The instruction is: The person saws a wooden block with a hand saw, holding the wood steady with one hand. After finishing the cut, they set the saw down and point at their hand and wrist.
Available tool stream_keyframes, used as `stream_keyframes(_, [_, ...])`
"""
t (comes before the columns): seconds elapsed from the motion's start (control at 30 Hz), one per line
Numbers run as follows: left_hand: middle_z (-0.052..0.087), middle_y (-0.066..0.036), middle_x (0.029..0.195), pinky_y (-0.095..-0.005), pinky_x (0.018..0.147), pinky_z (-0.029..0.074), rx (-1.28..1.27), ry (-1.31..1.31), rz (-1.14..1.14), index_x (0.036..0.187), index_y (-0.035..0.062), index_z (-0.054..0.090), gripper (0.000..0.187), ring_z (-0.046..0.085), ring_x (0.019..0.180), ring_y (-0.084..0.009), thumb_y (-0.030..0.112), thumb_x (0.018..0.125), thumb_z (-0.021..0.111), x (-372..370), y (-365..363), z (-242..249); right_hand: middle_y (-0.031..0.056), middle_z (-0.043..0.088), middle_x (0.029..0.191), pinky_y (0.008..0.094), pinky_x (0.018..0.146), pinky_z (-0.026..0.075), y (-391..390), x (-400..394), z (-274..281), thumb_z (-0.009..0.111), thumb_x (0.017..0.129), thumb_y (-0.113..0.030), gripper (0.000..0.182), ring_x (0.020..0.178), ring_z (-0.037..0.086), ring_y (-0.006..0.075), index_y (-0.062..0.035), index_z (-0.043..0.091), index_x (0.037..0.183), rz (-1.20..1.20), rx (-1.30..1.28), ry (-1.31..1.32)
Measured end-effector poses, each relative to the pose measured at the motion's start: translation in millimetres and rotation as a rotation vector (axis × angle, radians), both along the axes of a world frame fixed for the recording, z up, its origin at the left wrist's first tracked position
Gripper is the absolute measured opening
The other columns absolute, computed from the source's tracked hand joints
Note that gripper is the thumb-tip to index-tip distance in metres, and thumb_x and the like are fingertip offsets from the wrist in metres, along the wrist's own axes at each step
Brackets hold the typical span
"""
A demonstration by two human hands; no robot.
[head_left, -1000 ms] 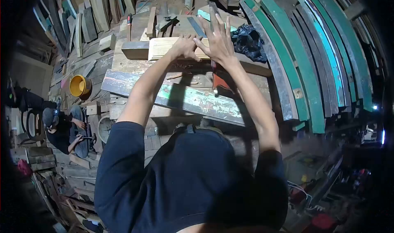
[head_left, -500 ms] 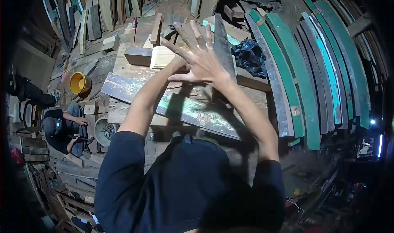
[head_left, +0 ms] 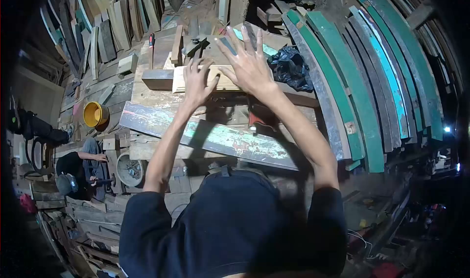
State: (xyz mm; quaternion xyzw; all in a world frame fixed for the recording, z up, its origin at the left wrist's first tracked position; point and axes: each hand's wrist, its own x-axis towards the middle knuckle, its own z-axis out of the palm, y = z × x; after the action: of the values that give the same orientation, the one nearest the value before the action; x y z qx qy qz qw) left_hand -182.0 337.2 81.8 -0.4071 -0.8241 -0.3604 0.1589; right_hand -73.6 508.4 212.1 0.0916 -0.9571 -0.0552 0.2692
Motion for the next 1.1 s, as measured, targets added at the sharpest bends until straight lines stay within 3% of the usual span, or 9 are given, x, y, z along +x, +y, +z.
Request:
stream_keyframes(0.1, [0.065,-0.015,0.112,-0.0474,0.094,0.044,0.242,0.017,0.157,0.13,0.0044,0.062,0.048,0.057,0.101,-0.034,0.009,0.083,0.072,64.8,-33.5,28.2,0.0194,0.03,0.165,0.0707,0.122,0.003,-11.1,-4.2,-4.5,0.066,0.09,-0.028,0.072,0.154,0.022,0.0437,-0.0225,0.042,0.158,-0.055,0.176,0.003])
stream_keyframes(0.13, [0.065,-0.013,0.106,-0.0461,0.09,0.044,0.225,0.011,0.147,0.133,0.0052,0.062,0.052,0.057,0.097,-0.0322,0.009,0.082,0.073,91.4,-39.9,35.0,0.0192,0.033,0.164,0.0699,0.123,0.005,-16.9,-8.9,-9.3,0.065,0.087,-0.02,0.074,0.153,0.027,0.0423,-0.0227,0.042,0.158,0.0,0.156,0.027])
stream_keyframes(0.23, [0.062,-0.007,0.09,-0.0423,0.081,0.042,0.24,-0.035,0.021,0.147,0.0087,0.055,0.068,0.058,0.089,-0.0275,0.012,0.081,0.074,157.8,-42.1,66.8,0.0185,0.034,0.164,0.0697,0.123,0.006,-44.4,-14.4,-5.2,0.067,0.086,-0.021,0.075,0.151,0.031,0.0411,-0.024,0.042,0.157,0.113,0.209,0.04])
stream_keyframes(0.33, [0.061,-0.006,0.089,-0.0415,0.083,0.043,0.111,-0.086,0.02,0.152,0.0068,0.05,0.077,0.056,0.085,-0.0249,0.012,0.079,0.075,185.8,-37.2,65.5,0.0154,0.032,0.165,0.0685,0.124,0.009,-63.6,-18.3,-5.5,0.069,0.087,-0.028,0.08,0.152,0.03,0.0396,-0.0295,0.037,0.16,0.158,0.208,0.022])
stream_keyframes(0.37, [0.061,-0.007,0.089,-0.0452,0.085,0.042,0.16,-0.16,0.019,0.158,0.0143,0.043,0.082,0.055,0.086,-0.0274,0.019,0.083,0.073,189.4,-36.1,60.9,0.0152,0.031,0.166,0.0684,0.124,0.009,-65.7,-21.4,-8.0,0.069,0.087,-0.029,0.08,0.152,0.03,0.0398,-0.0299,0.035,0.16,0.179,0.203,0.022])
stream_keyframes(0.43, [0.061,-0.008,0.088,-0.045,0.087,0.042,0.118,-0.034,0.046,0.159,0.0151,0.042,0.082,0.055,0.086,-0.028,0.02,0.083,0.073,191.1,-42.3,61.3,0.0159,0.031,0.165,0.0696,0.124,0.004,-68.7,-23.8,-14.2,0.069,0.088,-0.03,0.081,0.152,0.029,0.0398,-0.0305,0.034,0.161,0.193,0.244,0.021])
stream_keyframes(0.77, [0.063,-0.009,0.092,-0.0454,0.092,0.042,0.111,0.013,0.072,0.153,0.0108,0.05,0.077,0.056,0.09,-0.0275,0.017,0.08,0.075,205.7,-53.6,82.0,0.0162,0.032,0.165,0.0694,0.124,-0.003,-87.9,-9.7,-12.3,0.064,0.087,-0.02,0.077,0.152,0.03,0.0373,-0.0281,0.037,0.159,0.204,0.364,0.022])
stream_keyframes(0.9, [0.063,-0.01,0.093,-0.0495,0.097,0.04,-0.005,-0.02,0.111,0.151,0.0092,0.052,0.076,0.056,0.09,-0.0287,0.017,0.08,0.075,216.2,-57.5,91.9,0.0092,0.024,0.169,0.0648,0.127,-0.001,-91.9,-1.0,-11.7,0.073,0.083,-0.037,0.09,0.157,0.017,0.0352,-0.0378,0.029,0.162,0.116,0.418,-0.014])
stream_keyframes(1.1, [0.059,-0.007,0.08,-0.0471,0.096,0.04,0.106,-0.089,0.048,0.152,0.007,0.05,0.075,0.057,0.084,-0.0253,0.014,0.081,0.075,220.2,-54.8,87.7,0.0175,0.031,0.165,0.0688,0.124,-0.001,-89.9,-0.3,-20.5,0.059,0.092,-0.024,0.07,0.152,0.03,0.0377,-0.0294,0.039,0.158,0.189,0.423,0.069])
